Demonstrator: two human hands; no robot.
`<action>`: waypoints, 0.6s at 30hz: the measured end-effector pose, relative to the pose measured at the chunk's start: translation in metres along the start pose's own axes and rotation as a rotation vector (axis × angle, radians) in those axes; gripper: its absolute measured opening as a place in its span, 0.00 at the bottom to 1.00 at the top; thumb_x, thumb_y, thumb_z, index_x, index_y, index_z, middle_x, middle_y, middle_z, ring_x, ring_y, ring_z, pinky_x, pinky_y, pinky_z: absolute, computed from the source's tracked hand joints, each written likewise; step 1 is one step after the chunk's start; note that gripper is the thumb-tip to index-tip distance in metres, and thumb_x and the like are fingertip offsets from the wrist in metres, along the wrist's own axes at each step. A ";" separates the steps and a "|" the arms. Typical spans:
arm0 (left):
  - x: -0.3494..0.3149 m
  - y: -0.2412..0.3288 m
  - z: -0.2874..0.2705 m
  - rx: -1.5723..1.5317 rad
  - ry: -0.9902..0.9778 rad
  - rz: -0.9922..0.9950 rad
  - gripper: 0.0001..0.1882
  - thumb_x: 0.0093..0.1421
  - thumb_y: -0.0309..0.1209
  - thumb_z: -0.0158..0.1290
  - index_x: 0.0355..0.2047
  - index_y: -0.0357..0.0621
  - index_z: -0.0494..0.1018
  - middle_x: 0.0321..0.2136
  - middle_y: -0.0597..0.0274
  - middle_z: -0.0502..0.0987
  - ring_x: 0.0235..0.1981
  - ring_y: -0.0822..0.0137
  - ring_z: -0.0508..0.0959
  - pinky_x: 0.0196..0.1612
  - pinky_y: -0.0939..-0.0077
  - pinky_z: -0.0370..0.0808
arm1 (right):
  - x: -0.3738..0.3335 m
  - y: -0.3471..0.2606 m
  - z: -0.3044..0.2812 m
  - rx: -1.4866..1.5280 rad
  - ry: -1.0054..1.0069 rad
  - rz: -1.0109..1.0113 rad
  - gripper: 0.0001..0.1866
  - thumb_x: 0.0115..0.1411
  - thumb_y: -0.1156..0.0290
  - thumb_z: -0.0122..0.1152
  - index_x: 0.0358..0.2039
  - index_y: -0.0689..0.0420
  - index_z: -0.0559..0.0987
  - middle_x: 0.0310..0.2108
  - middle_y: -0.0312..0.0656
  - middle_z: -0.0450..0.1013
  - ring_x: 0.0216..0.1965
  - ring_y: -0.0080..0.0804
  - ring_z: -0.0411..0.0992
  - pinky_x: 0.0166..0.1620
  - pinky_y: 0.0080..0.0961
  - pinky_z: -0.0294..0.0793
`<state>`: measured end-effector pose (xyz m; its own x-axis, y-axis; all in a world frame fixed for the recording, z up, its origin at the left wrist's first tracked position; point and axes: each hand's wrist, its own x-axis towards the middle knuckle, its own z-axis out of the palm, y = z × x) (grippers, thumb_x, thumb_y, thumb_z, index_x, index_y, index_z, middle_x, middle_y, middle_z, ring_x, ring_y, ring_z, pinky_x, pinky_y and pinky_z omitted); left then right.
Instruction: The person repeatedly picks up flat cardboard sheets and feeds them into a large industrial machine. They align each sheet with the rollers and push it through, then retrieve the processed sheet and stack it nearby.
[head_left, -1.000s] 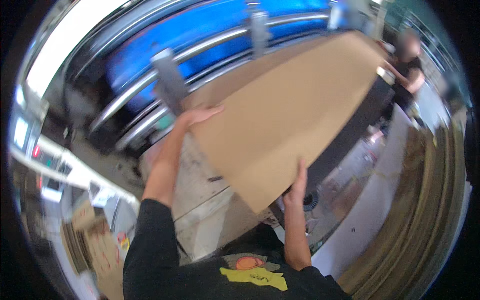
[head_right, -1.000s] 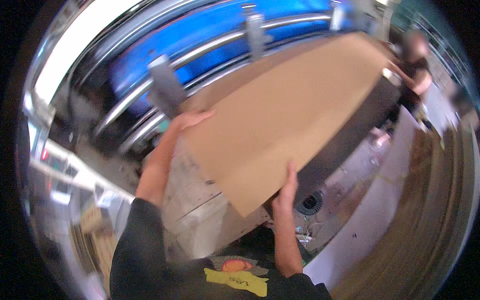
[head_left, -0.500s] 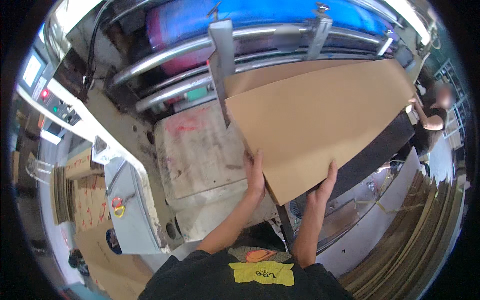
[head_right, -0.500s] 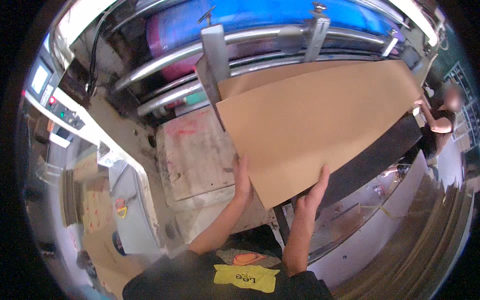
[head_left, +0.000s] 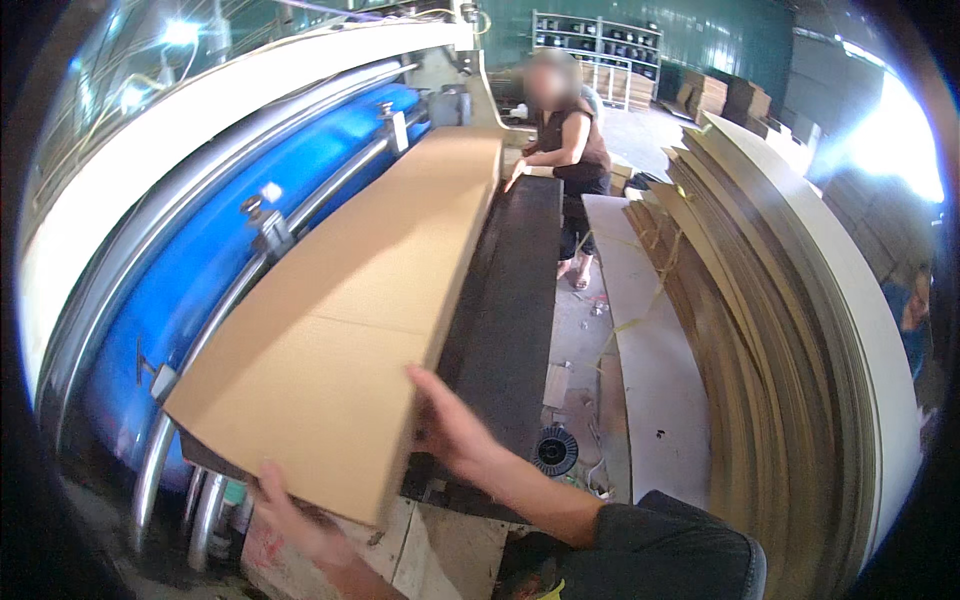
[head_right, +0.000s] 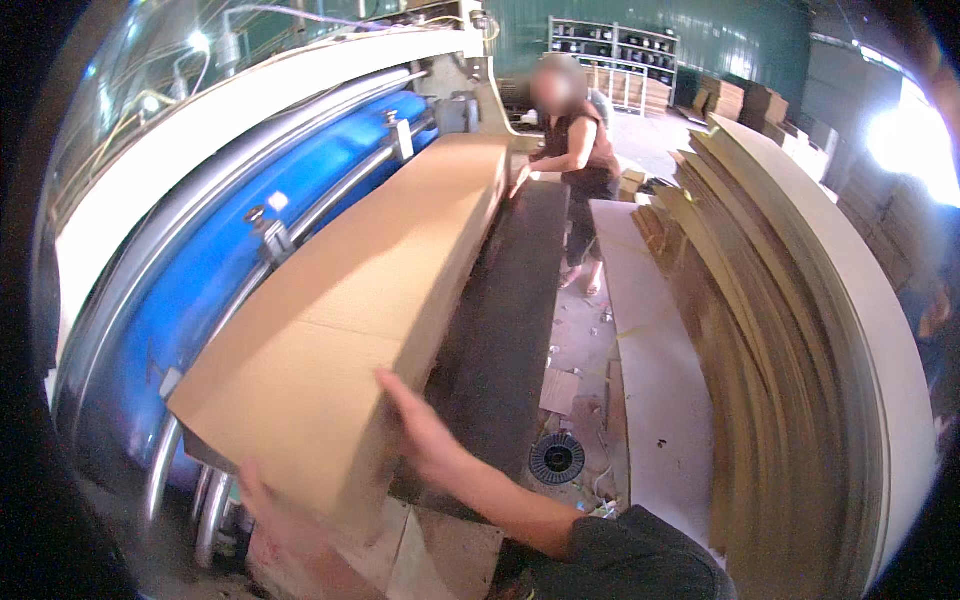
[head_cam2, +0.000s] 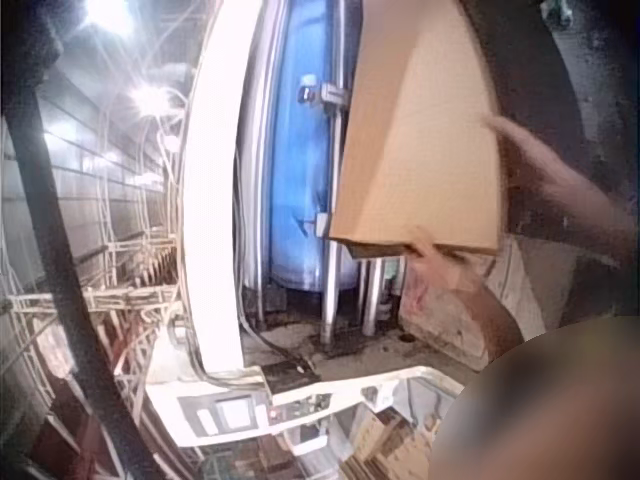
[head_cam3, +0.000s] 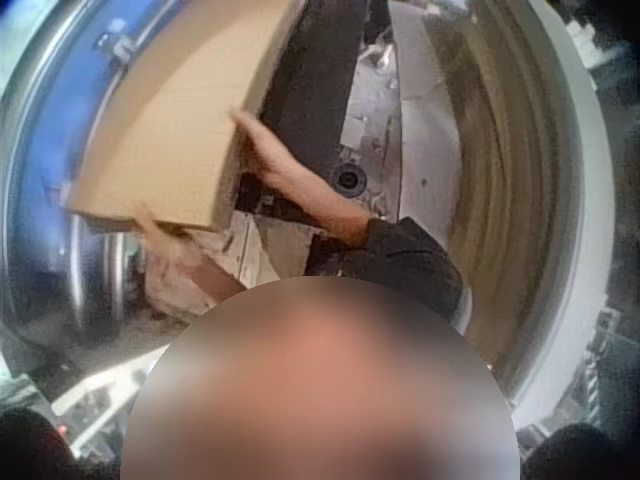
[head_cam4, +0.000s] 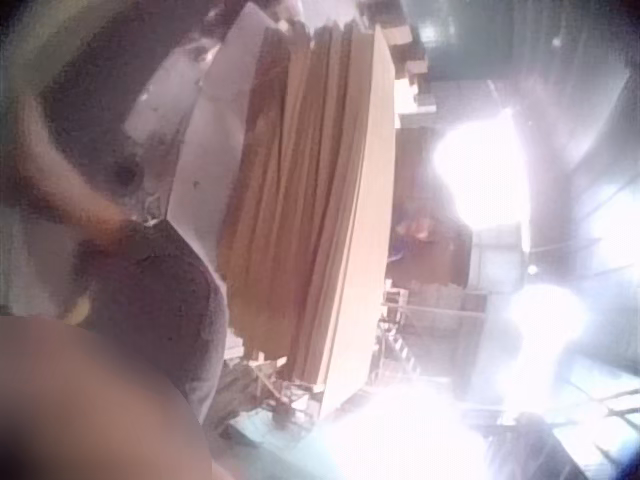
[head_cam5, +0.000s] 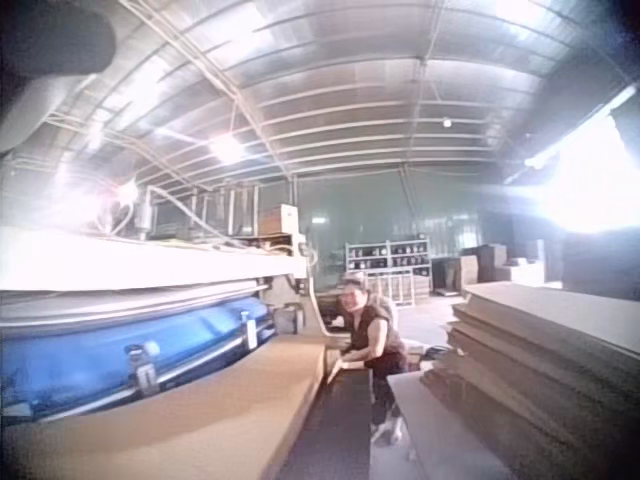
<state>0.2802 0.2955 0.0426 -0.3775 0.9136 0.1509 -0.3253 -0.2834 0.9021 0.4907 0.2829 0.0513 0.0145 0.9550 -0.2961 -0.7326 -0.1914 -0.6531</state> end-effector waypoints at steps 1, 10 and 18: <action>0.019 0.004 -0.007 -0.058 -0.042 -0.018 0.30 0.66 0.43 0.53 0.59 0.30 0.65 0.54 0.48 0.71 0.54 0.58 0.73 0.56 0.59 0.70 | 0.006 0.002 0.005 -0.015 -0.018 0.013 0.47 0.62 0.36 0.58 0.71 0.54 0.57 0.69 0.47 0.59 0.67 0.44 0.59 0.64 0.52 0.61; 0.090 -0.061 -0.120 0.596 0.059 -0.179 0.42 0.67 0.51 0.51 0.68 0.29 0.55 0.63 0.44 0.65 0.60 0.52 0.69 0.62 0.62 0.66 | 0.068 0.146 -0.010 -0.507 0.188 -0.310 0.48 0.70 0.44 0.48 0.73 0.66 0.42 0.74 0.54 0.45 0.75 0.45 0.42 0.73 0.34 0.42; -0.094 -0.202 -0.232 0.564 0.222 -0.185 0.44 0.65 0.49 0.56 0.73 0.50 0.47 0.70 0.47 0.56 0.68 0.49 0.60 0.68 0.43 0.53 | 0.107 0.224 -0.080 -0.359 0.375 -0.575 0.40 0.74 0.54 0.40 0.74 0.64 0.39 0.77 0.52 0.32 0.77 0.42 0.32 0.75 0.32 0.33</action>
<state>0.1808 0.1992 -0.2477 -0.5490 0.8336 -0.0607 0.0818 0.1259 0.9887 0.3829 0.3238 -0.1825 0.6020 0.7983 -0.0168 -0.2756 0.1880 -0.9427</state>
